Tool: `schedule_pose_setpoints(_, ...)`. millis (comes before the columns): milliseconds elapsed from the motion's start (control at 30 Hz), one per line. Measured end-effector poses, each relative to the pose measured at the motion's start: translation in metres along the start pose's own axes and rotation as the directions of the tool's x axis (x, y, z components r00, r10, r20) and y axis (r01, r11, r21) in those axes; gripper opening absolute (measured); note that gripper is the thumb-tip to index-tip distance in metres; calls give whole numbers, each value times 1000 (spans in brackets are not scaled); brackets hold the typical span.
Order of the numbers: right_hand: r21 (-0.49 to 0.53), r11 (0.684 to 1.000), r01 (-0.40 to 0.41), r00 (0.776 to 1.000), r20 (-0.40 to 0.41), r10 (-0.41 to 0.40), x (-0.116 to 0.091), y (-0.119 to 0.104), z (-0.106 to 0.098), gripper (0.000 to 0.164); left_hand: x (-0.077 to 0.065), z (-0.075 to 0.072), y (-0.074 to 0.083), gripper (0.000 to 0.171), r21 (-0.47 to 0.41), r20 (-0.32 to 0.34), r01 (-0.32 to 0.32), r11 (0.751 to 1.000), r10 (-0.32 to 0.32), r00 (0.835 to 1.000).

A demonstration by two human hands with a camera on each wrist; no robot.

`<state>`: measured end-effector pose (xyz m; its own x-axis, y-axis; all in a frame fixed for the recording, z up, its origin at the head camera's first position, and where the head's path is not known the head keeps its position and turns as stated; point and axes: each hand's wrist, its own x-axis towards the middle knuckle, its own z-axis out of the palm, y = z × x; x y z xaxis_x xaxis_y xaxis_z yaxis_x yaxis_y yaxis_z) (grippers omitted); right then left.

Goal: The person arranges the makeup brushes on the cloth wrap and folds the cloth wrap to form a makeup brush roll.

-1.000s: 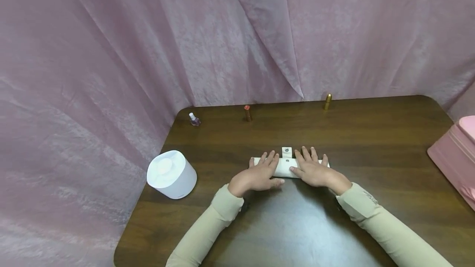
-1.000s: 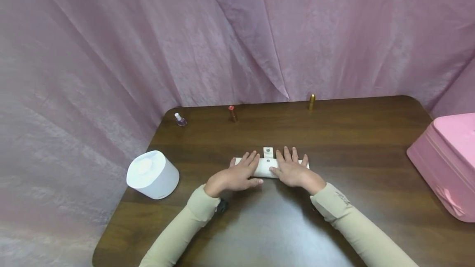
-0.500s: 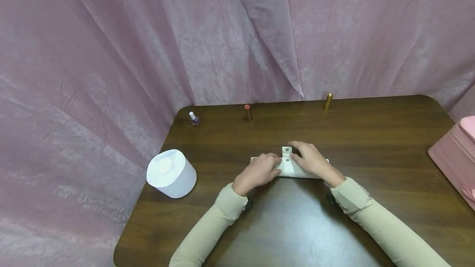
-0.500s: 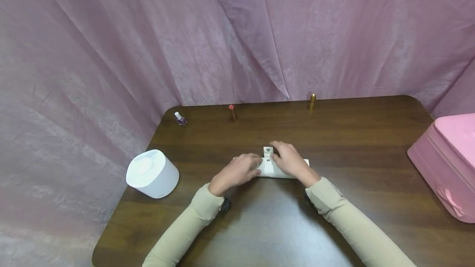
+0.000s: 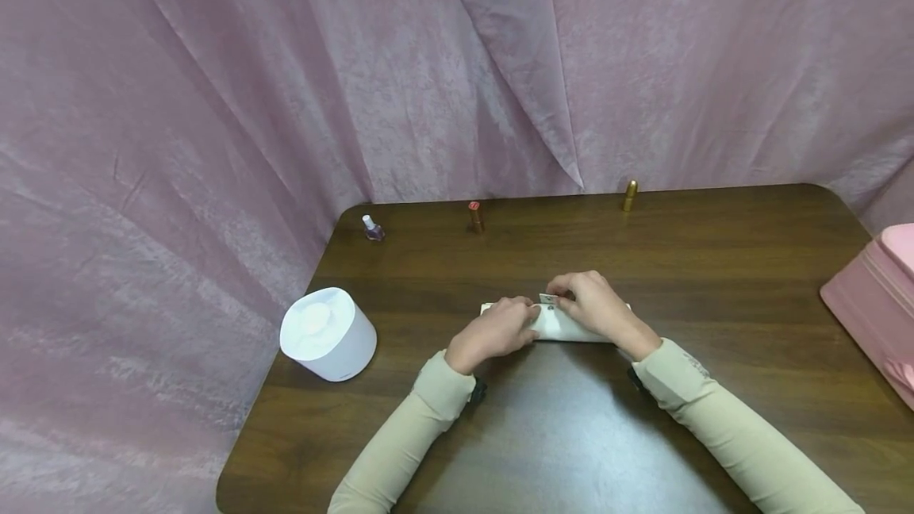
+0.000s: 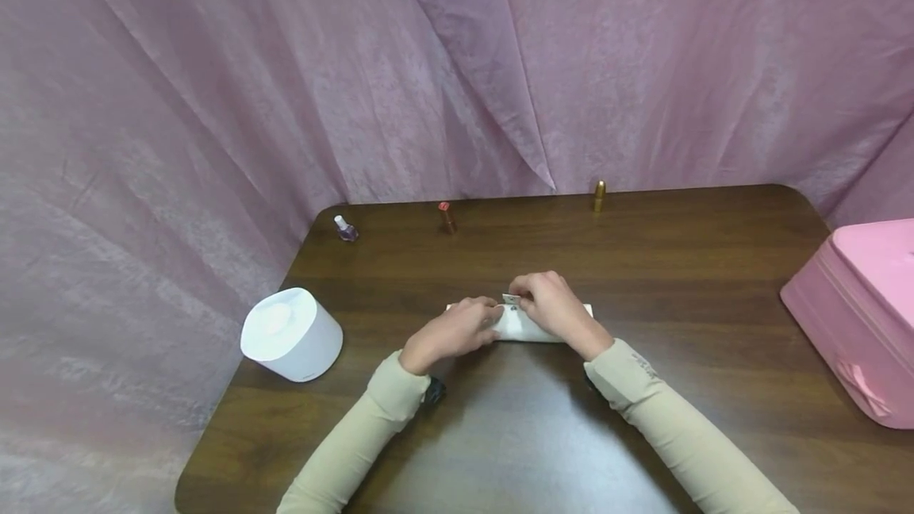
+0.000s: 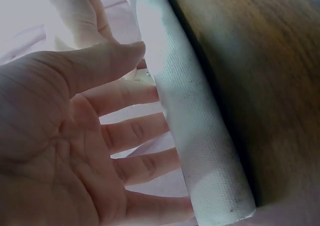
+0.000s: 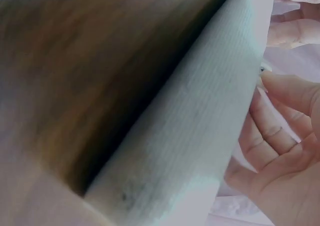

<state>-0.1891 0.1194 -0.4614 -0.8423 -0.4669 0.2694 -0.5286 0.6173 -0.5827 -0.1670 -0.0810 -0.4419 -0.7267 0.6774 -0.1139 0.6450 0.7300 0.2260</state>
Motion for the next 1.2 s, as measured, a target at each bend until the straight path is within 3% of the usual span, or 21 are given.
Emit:
schedule_pose_setpoints(167,-70,996,50,998,33,-48,-1,-3,-2,12,-1,0,-3,21,-18,-1,-20,1000,20,1000)
schedule_pose_setpoints(500,-141,987,73,997,25,-70,-4,-8,2,15,-1,1,-5,40,-82,39,21,996,-17,999)
schedule_pose_setpoints(900,-273,937,216,976,70,-204,-11,-17,-1,15,-3,-1,-2,33,-39,60,11,999,-9,998)
schedule_pose_setpoints(1100,-344,912,222,974,130,-188,-14,-22,-2,8,-5,-1,-2,25,-36,58,4,999,-2,998)
schedule_pose_setpoints(1200,-393,889,236,970,157,-187,-15,-23,-2,13,-5,0,-3,23,-45,58,6,999,-4,998)
